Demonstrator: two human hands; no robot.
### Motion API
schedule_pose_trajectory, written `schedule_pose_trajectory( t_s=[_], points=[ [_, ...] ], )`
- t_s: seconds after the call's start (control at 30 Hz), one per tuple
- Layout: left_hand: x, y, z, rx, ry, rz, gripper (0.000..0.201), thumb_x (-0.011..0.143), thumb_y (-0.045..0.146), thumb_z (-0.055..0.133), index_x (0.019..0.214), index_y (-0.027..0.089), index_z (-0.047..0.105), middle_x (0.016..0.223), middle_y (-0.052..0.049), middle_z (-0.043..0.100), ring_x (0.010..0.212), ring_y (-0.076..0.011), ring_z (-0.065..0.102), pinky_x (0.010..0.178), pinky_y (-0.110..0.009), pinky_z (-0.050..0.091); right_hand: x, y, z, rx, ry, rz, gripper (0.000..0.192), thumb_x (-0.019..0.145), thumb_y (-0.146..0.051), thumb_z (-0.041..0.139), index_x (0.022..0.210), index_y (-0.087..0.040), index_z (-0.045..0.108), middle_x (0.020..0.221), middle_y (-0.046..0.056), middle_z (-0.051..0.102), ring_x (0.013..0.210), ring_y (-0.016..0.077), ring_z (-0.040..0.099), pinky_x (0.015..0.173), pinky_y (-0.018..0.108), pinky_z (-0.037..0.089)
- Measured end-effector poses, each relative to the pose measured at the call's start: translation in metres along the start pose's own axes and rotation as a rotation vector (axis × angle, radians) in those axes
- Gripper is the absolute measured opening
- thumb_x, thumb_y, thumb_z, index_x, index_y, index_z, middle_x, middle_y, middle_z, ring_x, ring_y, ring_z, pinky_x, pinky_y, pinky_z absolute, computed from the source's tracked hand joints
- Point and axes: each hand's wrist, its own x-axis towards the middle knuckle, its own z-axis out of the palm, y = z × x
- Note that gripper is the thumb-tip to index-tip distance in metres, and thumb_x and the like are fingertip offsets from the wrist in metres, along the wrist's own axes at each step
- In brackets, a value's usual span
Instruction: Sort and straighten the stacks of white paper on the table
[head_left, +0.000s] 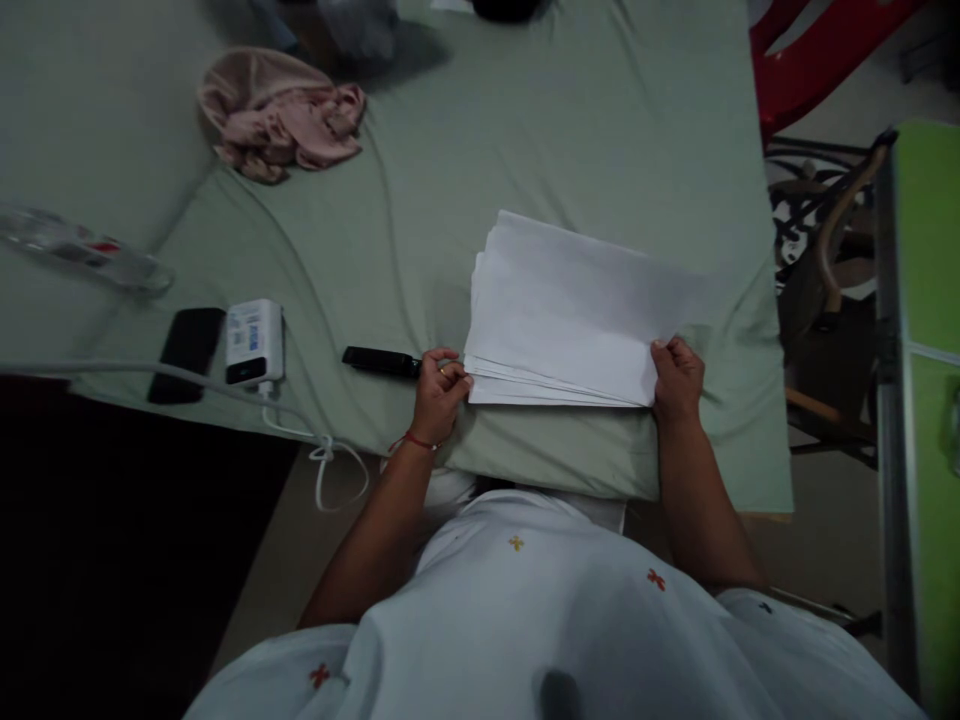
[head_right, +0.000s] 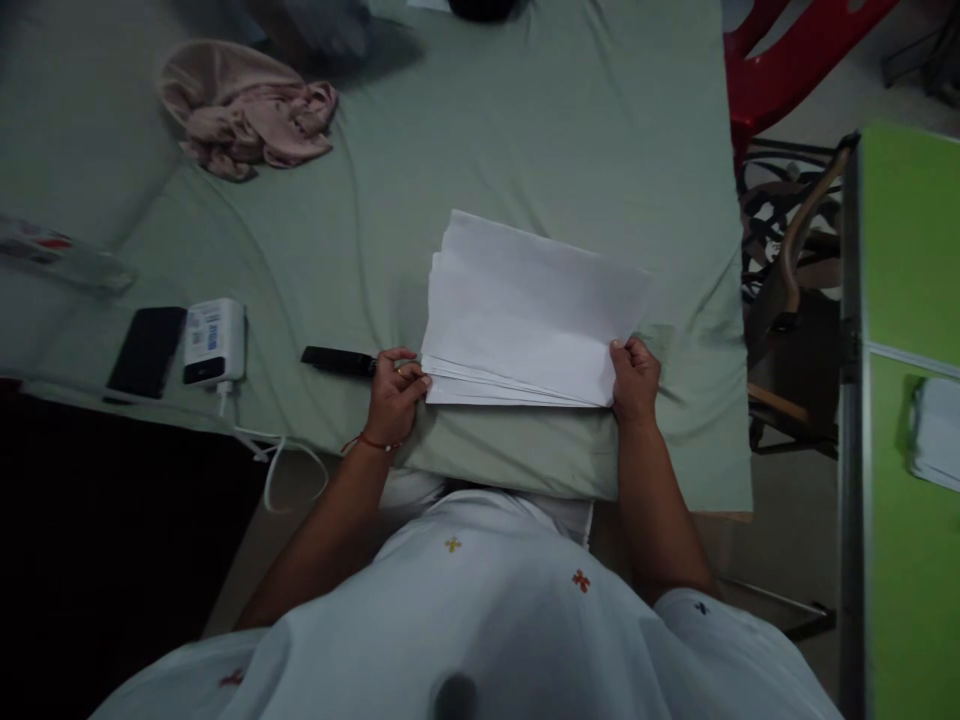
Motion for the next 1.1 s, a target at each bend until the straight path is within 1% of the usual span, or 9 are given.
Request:
schedule_pose_trajectory(
  t_s=[0.17,0.43,0.6,0.73,0.83,0.93,1.0,1.07,1.1],
  points=[
    [0.001,0.000,-0.001,-0.008,-0.002,-0.020,0.049,0.065,0.023,0.080,0.104,0.023,0.051,0.070,0.007,0.056,0.056,-0.0083,0.049,0.053,-0.021,0.037,0.001,0.004,-0.002,-0.003,-0.018,0.006,0.043,0.069,-0.060,0.082,0.074,-0.023,0.060,0.065,-0.004,0.051,0.058,0.0116,0.041,0.054,0.027,0.036],
    [0.002,-0.002,-0.002,-0.044,0.033,-0.021,0.052,0.063,0.018,0.079,0.105,0.024,0.050,0.069,0.008,0.056,0.056,-0.0084,0.049,0.054,-0.020,0.036,0.002,0.005,-0.004,0.031,-0.041,0.035,0.043,0.065,-0.058,0.085,0.078,-0.022,0.065,0.068,-0.003,0.058,0.060,0.0121,0.046,0.055,0.027,0.038],
    [0.004,-0.005,-0.004,-0.041,0.022,-0.013,0.044,0.063,0.022,0.079,0.099,0.024,0.054,0.072,0.005,0.059,0.063,-0.0104,0.054,0.061,-0.021,0.041,0.003,0.002,-0.008,0.028,-0.102,0.095,0.044,0.063,-0.057,0.086,0.081,-0.022,0.067,0.067,-0.002,0.061,0.059,0.0132,0.050,0.055,0.028,0.041],
    [0.005,-0.006,-0.005,-0.001,0.039,0.011,0.037,0.060,0.026,0.080,0.091,0.022,0.060,0.078,0.002,0.065,0.072,-0.0135,0.060,0.069,-0.025,0.046,0.003,0.000,-0.009,0.049,-0.122,0.102,0.044,0.061,-0.057,0.088,0.084,-0.024,0.070,0.069,0.000,0.065,0.062,0.0163,0.055,0.058,0.032,0.047],
    [0.004,-0.007,-0.006,0.009,0.047,0.003,0.034,0.059,0.028,0.080,0.089,0.021,0.065,0.081,0.000,0.069,0.076,-0.0158,0.062,0.073,-0.028,0.047,0.003,-0.002,-0.009,0.049,-0.139,0.097,0.045,0.062,-0.057,0.088,0.084,-0.024,0.069,0.071,0.000,0.066,0.063,0.0168,0.056,0.059,0.033,0.048],
    [0.004,-0.007,-0.009,-0.019,0.031,-0.027,0.028,0.064,0.031,0.077,0.089,0.020,0.070,0.079,-0.001,0.070,0.073,-0.0169,0.063,0.068,-0.028,0.047,0.002,-0.003,-0.009,0.057,-0.143,0.104,0.045,0.061,-0.057,0.089,0.084,-0.023,0.068,0.070,-0.001,0.066,0.063,0.0160,0.056,0.060,0.032,0.049],
    [0.004,-0.006,-0.009,-0.060,0.020,-0.037,0.026,0.071,0.039,0.074,0.089,0.020,0.072,0.078,-0.002,0.070,0.072,-0.0177,0.064,0.065,-0.029,0.047,0.002,-0.004,-0.009,0.059,-0.151,0.109,0.045,0.062,-0.056,0.090,0.083,-0.023,0.068,0.069,-0.002,0.064,0.061,0.0145,0.054,0.058,0.031,0.047],
    [0.004,-0.006,-0.008,-0.082,0.024,-0.017,0.032,0.079,0.050,0.070,0.087,0.020,0.073,0.082,-0.005,0.073,0.077,-0.0193,0.066,0.067,-0.030,0.050,0.002,-0.005,-0.010,0.058,-0.164,0.112,0.044,0.063,-0.055,0.090,0.082,-0.022,0.067,0.069,-0.002,0.063,0.059,0.0129,0.051,0.056,0.029,0.044],
    [0.005,-0.007,-0.007,-0.073,0.030,-0.004,0.036,0.082,0.054,0.068,0.087,0.019,0.073,0.088,-0.006,0.074,0.082,-0.0201,0.068,0.070,-0.031,0.051,0.002,-0.005,-0.011,0.057,-0.169,0.115,0.044,0.063,-0.055,0.090,0.081,-0.022,0.067,0.069,-0.002,0.063,0.058,0.0122,0.050,0.056,0.028,0.042]
  ],
)
